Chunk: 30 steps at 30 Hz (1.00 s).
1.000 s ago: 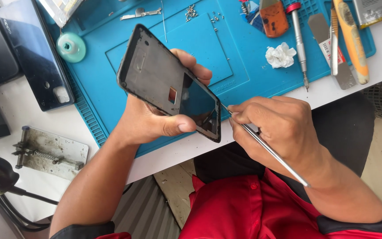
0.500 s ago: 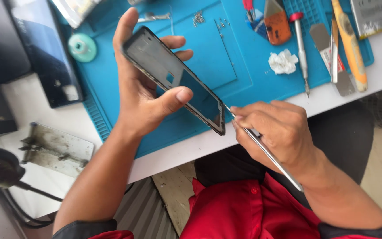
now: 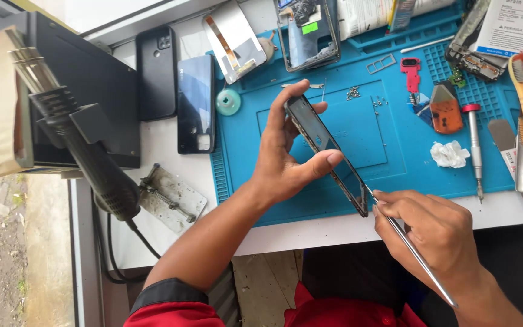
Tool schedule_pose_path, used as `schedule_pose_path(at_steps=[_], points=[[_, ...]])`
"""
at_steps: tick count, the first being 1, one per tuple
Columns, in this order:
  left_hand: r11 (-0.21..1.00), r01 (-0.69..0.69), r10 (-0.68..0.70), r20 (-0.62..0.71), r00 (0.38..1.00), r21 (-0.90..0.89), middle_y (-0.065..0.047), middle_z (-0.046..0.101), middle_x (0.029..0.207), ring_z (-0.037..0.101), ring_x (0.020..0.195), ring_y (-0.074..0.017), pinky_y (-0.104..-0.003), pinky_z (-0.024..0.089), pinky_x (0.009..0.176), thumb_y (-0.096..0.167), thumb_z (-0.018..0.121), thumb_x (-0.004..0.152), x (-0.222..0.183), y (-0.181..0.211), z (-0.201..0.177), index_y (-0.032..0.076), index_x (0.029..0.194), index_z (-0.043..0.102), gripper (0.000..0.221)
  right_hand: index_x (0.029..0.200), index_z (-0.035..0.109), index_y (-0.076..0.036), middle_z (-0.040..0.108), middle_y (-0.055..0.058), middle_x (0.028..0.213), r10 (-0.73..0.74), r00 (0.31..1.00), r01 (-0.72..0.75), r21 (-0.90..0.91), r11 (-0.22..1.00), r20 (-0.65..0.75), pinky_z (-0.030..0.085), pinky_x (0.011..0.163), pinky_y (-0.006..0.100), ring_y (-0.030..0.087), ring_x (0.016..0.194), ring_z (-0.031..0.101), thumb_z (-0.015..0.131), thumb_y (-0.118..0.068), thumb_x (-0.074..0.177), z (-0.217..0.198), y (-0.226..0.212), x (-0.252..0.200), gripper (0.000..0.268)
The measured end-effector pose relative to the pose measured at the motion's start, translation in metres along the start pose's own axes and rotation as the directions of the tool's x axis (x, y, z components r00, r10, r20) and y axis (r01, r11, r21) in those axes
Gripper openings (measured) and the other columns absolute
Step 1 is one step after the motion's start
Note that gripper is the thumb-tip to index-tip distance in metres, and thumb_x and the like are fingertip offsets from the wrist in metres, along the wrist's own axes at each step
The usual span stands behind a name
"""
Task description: Using tweezers to scrape residue or adhesive from the internal frame of a disassembled smartphone at a repair station.
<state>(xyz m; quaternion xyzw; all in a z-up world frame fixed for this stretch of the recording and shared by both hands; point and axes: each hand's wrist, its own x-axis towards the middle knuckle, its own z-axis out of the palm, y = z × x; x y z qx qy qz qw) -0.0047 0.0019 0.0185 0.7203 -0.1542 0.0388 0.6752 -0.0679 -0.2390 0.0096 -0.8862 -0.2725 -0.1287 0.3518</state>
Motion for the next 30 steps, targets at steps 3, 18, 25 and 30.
schedule_pose_path(at_steps=[3, 18, 25, 30], points=[[0.999, 0.033, -0.033, 0.001, 0.999, -0.019, -0.012, 0.048, 0.140, 0.061, 0.142, -0.0299, -0.038, 0.059, 0.111, 0.046, 0.077, 0.092, 0.003, -0.005, -0.001, 0.023, 0.153, 0.032, 0.079, 0.083, 0.072, 0.001, 0.079, 0.017, 0.098, -0.041, 0.999, 0.040, -0.043, 0.998, -0.011, 0.058, 0.065, 0.035, 0.026, 0.083, 0.078, 0.084, 0.005, 0.080, 0.003, 0.002, -0.004, 0.013], [0.889, -0.450, 0.444, 0.081, 0.893, 0.089, -0.011, 0.027, 0.168, 0.058, 0.147, -0.0354, -0.053, 0.059, 0.129, 0.054, 0.080, 0.090, -0.010, -0.012, 0.008, 0.026, 0.161, 0.031, 0.091, 0.078, 0.070, 0.000, 0.079, 0.014, 0.091, 0.078, 0.997, -0.077, 0.081, 0.994, -0.003, 0.060, 0.070, 0.029, 0.023, 0.084, 0.079, 0.079, 0.006, 0.079, -0.007, -0.007, 0.002, 0.011], [0.966, -0.204, 0.208, -0.007, 0.978, 0.156, -0.015, 0.031, 0.168, 0.062, 0.142, -0.0331, -0.045, 0.054, 0.118, 0.064, 0.066, 0.097, -0.006, -0.006, 0.007, 0.017, 0.160, 0.027, 0.088, 0.076, 0.068, -0.003, 0.079, 0.016, 0.096, -0.109, 0.991, 0.098, -0.129, 0.987, -0.078, 0.045, 0.051, 0.034, 0.026, 0.063, 0.069, 0.076, 0.004, 0.087, 0.004, -0.010, 0.001, 0.016], [0.971, -0.129, 0.138, -0.028, 0.990, 0.202, -0.014, 0.033, 0.166, 0.051, 0.153, -0.0375, -0.051, 0.047, 0.123, 0.062, 0.063, 0.097, -0.005, 0.002, 0.007, 0.014, 0.159, 0.027, 0.087, 0.080, 0.069, -0.002, 0.079, 0.015, 0.094, -0.009, 0.999, 0.009, -0.007, 1.000, -0.039, 0.059, 0.067, 0.033, 0.025, 0.083, 0.079, 0.081, 0.001, 0.082, 0.000, -0.004, 0.000, 0.013]])
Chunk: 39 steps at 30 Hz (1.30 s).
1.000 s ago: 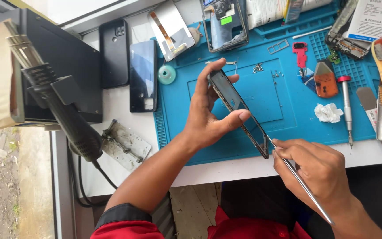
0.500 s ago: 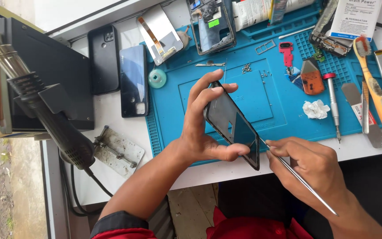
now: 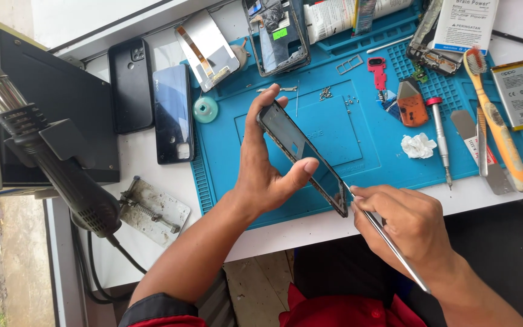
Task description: Using tweezers to scrape residue or adhesive from the internal frame of a disassembled smartphone at a repair station.
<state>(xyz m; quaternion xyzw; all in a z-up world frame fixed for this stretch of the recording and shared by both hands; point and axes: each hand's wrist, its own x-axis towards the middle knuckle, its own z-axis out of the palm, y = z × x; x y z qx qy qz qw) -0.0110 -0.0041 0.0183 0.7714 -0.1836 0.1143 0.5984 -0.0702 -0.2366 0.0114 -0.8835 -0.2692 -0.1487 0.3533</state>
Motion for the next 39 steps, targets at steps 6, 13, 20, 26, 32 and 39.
schedule_pose_path(at_steps=[6, 13, 20, 26, 32, 39], points=[[0.996, -0.082, 0.082, 0.002, 0.997, -0.037, -0.015, 0.034, 0.167, 0.050, 0.153, -0.0359, -0.049, 0.046, 0.130, 0.059, 0.067, 0.097, -0.002, -0.007, 0.002, 0.011, 0.160, 0.027, 0.089, 0.082, 0.068, -0.001, 0.079, 0.017, 0.095, 0.065, 0.997, -0.069, 0.090, 0.994, 0.048, 0.062, 0.069, 0.030, 0.026, 0.085, 0.080, 0.080, 0.002, 0.079, -0.007, -0.002, 0.001, 0.013], [0.995, -0.023, 0.022, 0.008, 1.000, 0.096, -0.017, 0.040, 0.164, 0.044, 0.156, -0.0345, -0.048, 0.038, 0.134, 0.059, 0.063, 0.096, 0.006, 0.000, -0.003, 0.005, 0.159, 0.028, 0.090, 0.075, 0.065, -0.003, 0.079, 0.015, 0.089, -0.005, 1.000, 0.005, 0.001, 1.000, 0.002, 0.056, 0.063, 0.031, 0.025, 0.083, 0.079, 0.078, 0.005, 0.083, -0.005, -0.003, 0.005, 0.017], [0.992, -0.003, 0.010, -0.056, 0.998, 0.127, -0.015, 0.042, 0.164, 0.042, 0.158, -0.0324, -0.046, 0.037, 0.137, 0.050, 0.065, 0.102, 0.004, -0.009, -0.004, 0.008, 0.159, 0.029, 0.080, 0.078, 0.066, -0.002, 0.079, 0.017, 0.091, -0.017, 1.000, 0.017, 0.013, 1.000, 0.026, 0.056, 0.059, 0.031, 0.026, 0.080, 0.079, 0.081, 0.004, 0.083, -0.006, -0.002, 0.005, 0.017], [0.999, 0.038, -0.038, -0.037, 0.999, -0.009, -0.016, 0.035, 0.168, 0.038, 0.162, -0.0295, -0.038, 0.043, 0.135, 0.026, 0.064, 0.107, 0.000, -0.024, -0.002, 0.005, 0.163, 0.024, 0.073, 0.078, 0.065, -0.002, 0.079, 0.017, 0.090, -0.055, 0.998, 0.055, -0.023, 0.998, -0.014, 0.054, 0.057, 0.031, 0.026, 0.076, 0.077, 0.079, 0.008, 0.086, -0.003, -0.003, 0.003, 0.019], [0.998, 0.060, -0.060, -0.004, 0.998, -0.020, -0.016, 0.030, 0.173, 0.034, 0.168, -0.0343, -0.042, 0.043, 0.139, 0.017, 0.056, 0.110, -0.003, -0.036, -0.005, 0.010, 0.165, 0.019, 0.067, 0.080, 0.068, -0.001, 0.079, 0.017, 0.092, -0.080, 0.997, 0.080, -0.056, 0.995, -0.011, 0.054, 0.057, 0.031, 0.025, 0.078, 0.077, 0.080, 0.007, 0.087, 0.000, -0.002, 0.003, 0.017], [0.998, 0.055, -0.054, 0.028, 0.998, -0.030, -0.014, 0.030, 0.176, 0.032, 0.173, -0.0335, -0.042, 0.047, 0.142, 0.022, 0.055, 0.116, -0.007, -0.042, -0.007, 0.015, 0.168, 0.016, 0.066, 0.080, 0.068, -0.001, 0.080, 0.017, 0.094, -0.111, 0.994, 0.109, -0.086, 0.990, -0.020, 0.046, 0.052, 0.031, 0.024, 0.068, 0.073, 0.079, 0.006, 0.089, 0.004, 0.001, 0.000, 0.015]])
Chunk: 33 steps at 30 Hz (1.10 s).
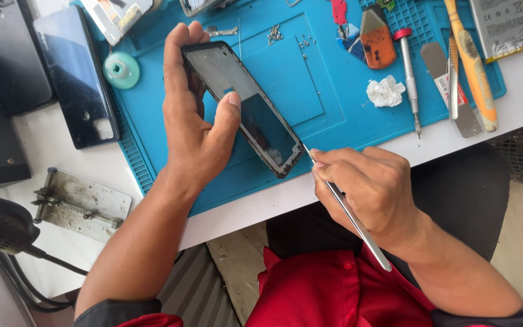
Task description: Using tweezers to scrape residue or adhesive from the internal frame of a disassembled smartphone at a repair station.
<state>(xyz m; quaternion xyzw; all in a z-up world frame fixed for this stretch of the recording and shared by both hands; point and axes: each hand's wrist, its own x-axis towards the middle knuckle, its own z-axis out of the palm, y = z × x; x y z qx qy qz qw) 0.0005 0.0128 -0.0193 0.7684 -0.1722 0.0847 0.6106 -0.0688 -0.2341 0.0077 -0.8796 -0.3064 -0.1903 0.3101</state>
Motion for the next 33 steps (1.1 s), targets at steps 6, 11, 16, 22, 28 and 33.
schedule_pose_path(at_steps=[6, 11, 16, 22, 28, 33], points=[[0.999, 0.034, -0.034, 0.013, 0.999, -0.006, -0.012, 0.031, 0.178, 0.036, 0.171, -0.0259, -0.035, 0.046, 0.139, 0.013, 0.063, 0.112, 0.000, 0.008, -0.001, 0.013, 0.169, 0.014, 0.076, 0.081, 0.069, 0.002, 0.079, 0.022, 0.098, -0.024, 1.000, 0.024, 0.007, 1.000, -0.010, 0.049, 0.055, 0.034, 0.028, 0.071, 0.074, 0.080, 0.009, 0.088, 0.004, 0.000, -0.004, 0.015], [0.999, -0.015, 0.014, 0.019, 1.000, 0.029, -0.013, 0.027, 0.178, 0.033, 0.173, -0.0272, -0.038, 0.040, 0.147, 0.019, 0.070, 0.104, -0.002, 0.006, 0.002, 0.016, 0.170, 0.007, 0.092, 0.082, 0.069, 0.004, 0.079, 0.025, 0.099, -0.062, 0.998, 0.063, 0.040, 0.997, -0.009, 0.050, 0.056, 0.034, 0.030, 0.080, 0.078, 0.081, 0.009, 0.089, 0.006, 0.006, -0.005, 0.015], [0.992, -0.104, 0.103, 0.007, 0.995, 0.072, -0.012, 0.028, 0.174, 0.033, 0.170, -0.0274, -0.044, 0.032, 0.152, 0.012, 0.062, 0.097, -0.005, 0.003, 0.005, 0.016, 0.170, 0.004, 0.094, 0.083, 0.066, 0.003, 0.079, 0.021, 0.095, -0.009, 1.000, 0.005, 0.131, 0.991, 0.029, 0.058, 0.067, 0.036, 0.030, 0.089, 0.080, 0.081, 0.013, 0.088, -0.004, 0.006, -0.001, 0.019], [0.971, -0.147, 0.159, -0.051, 0.986, 0.190, -0.012, 0.029, 0.166, 0.040, 0.159, -0.0279, -0.045, 0.044, 0.144, 0.022, 0.064, 0.098, -0.010, 0.007, 0.008, 0.016, 0.170, -0.001, 0.097, 0.081, 0.066, 0.003, 0.077, 0.020, 0.089, 0.058, 0.996, -0.066, 0.138, 0.988, 0.063, 0.061, 0.070, 0.037, 0.031, 0.089, 0.080, 0.079, 0.012, 0.088, -0.008, -0.004, 0.002, 0.017], [0.965, -0.233, 0.243, -0.081, 0.967, 0.120, -0.011, 0.029, 0.168, 0.038, 0.166, -0.0274, -0.046, 0.038, 0.152, 0.017, 0.065, 0.092, -0.014, 0.005, 0.013, 0.016, 0.170, 0.002, 0.100, 0.081, 0.063, 0.003, 0.076, 0.023, 0.088, 0.094, 0.993, -0.102, 0.148, 0.984, 0.066, 0.061, 0.070, 0.038, 0.034, 0.087, 0.080, 0.078, 0.013, 0.088, -0.008, -0.011, 0.004, 0.019], [0.973, -0.154, 0.168, -0.063, 0.984, 0.174, -0.012, 0.028, 0.166, 0.037, 0.158, -0.0269, -0.045, 0.041, 0.145, 0.021, 0.062, 0.096, -0.011, 0.008, 0.011, 0.012, 0.169, 0.000, 0.096, 0.075, 0.065, 0.000, 0.080, 0.023, 0.097, -0.013, 1.000, 0.013, -0.039, 0.999, -0.002, 0.046, 0.054, 0.035, 0.029, 0.068, 0.072, 0.077, 0.013, 0.089, 0.002, -0.009, -0.003, 0.022]])
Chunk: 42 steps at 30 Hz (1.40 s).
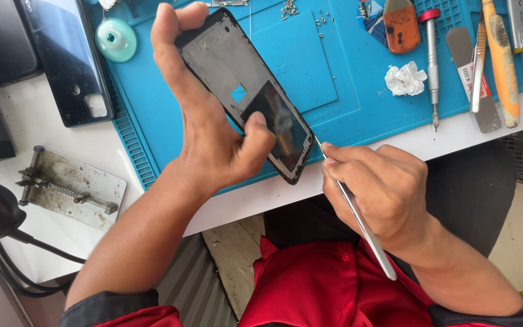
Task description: Using tweezers to scrape residue or adhesive from the internal frame of a disassembled smartphone at a repair station.
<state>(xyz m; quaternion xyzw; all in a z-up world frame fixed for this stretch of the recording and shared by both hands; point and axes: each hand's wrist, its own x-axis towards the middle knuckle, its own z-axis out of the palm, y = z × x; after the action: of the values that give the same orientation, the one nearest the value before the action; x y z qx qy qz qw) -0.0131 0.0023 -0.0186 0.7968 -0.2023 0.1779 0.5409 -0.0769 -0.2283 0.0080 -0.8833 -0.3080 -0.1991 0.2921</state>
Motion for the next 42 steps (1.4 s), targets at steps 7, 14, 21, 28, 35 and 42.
schedule_pose_path(at_steps=[7, 14, 21, 28, 35, 42], points=[[0.994, 0.113, -0.112, 0.064, 0.992, -0.004, -0.012, 0.028, 0.157, 0.036, 0.150, -0.0283, -0.043, 0.039, 0.140, 0.010, 0.057, 0.087, 0.009, 0.003, -0.004, 0.012, 0.164, 0.004, 0.093, 0.082, 0.068, 0.005, 0.078, 0.026, 0.099, -0.094, 0.996, 0.094, 0.023, 0.995, -0.009, 0.051, 0.058, 0.035, 0.030, 0.074, 0.075, 0.078, 0.011, 0.091, 0.005, 0.011, -0.001, 0.014], [0.982, 0.187, -0.188, 0.105, 0.977, 0.017, -0.014, 0.026, 0.160, 0.034, 0.153, -0.0281, -0.041, 0.034, 0.142, 0.009, 0.056, 0.087, 0.008, -0.001, -0.004, 0.008, 0.163, 0.000, 0.094, 0.084, 0.067, 0.006, 0.078, 0.028, 0.101, -0.146, 0.988, 0.149, 0.090, 0.985, -0.049, 0.045, 0.054, 0.034, 0.030, 0.077, 0.077, 0.077, 0.012, 0.092, 0.015, 0.025, -0.002, 0.014], [0.987, 0.163, -0.163, 0.093, 0.982, 0.008, -0.014, 0.028, 0.159, 0.035, 0.152, -0.0294, -0.044, 0.033, 0.142, 0.010, 0.056, 0.090, 0.007, -0.001, -0.004, 0.010, 0.163, 0.002, 0.090, 0.088, 0.068, 0.004, 0.079, 0.024, 0.103, -0.054, 0.999, 0.051, 0.191, 0.980, 0.008, 0.055, 0.065, 0.037, 0.030, 0.092, 0.080, 0.081, 0.013, 0.090, 0.014, 0.031, 0.001, 0.016], [0.986, 0.165, -0.164, 0.093, 0.982, -0.002, -0.014, 0.028, 0.163, 0.040, 0.150, -0.0292, -0.043, 0.047, 0.134, 0.010, 0.056, 0.093, 0.006, 0.002, -0.004, 0.013, 0.166, -0.001, 0.092, 0.089, 0.069, 0.005, 0.078, 0.024, 0.102, -0.050, 0.993, 0.026, 0.218, 0.976, 0.103, 0.058, 0.067, 0.037, 0.032, 0.087, 0.079, 0.082, 0.009, 0.088, -0.005, 0.032, -0.005, 0.015], [0.989, 0.141, -0.144, 0.095, 0.985, 0.035, -0.014, 0.027, 0.159, 0.036, 0.151, -0.0292, -0.043, 0.036, 0.140, 0.011, 0.056, 0.087, 0.009, 0.001, -0.003, 0.010, 0.163, 0.002, 0.094, 0.088, 0.068, 0.003, 0.079, 0.023, 0.101, -0.081, 0.996, 0.076, 0.187, 0.979, 0.023, 0.048, 0.058, 0.034, 0.030, 0.087, 0.079, 0.082, 0.011, 0.090, 0.009, 0.034, 0.003, 0.016], [0.976, 0.211, -0.216, 0.087, 0.973, 0.055, -0.016, 0.028, 0.159, 0.039, 0.145, -0.0288, -0.041, 0.038, 0.135, 0.011, 0.055, 0.087, 0.010, 0.003, -0.003, 0.006, 0.161, 0.002, 0.091, 0.088, 0.068, 0.007, 0.077, 0.025, 0.098, -0.058, 0.995, 0.035, 0.263, 0.964, 0.078, 0.063, 0.070, 0.039, 0.034, 0.089, 0.080, 0.082, 0.013, 0.087, -0.002, 0.031, 0.006, 0.015]])
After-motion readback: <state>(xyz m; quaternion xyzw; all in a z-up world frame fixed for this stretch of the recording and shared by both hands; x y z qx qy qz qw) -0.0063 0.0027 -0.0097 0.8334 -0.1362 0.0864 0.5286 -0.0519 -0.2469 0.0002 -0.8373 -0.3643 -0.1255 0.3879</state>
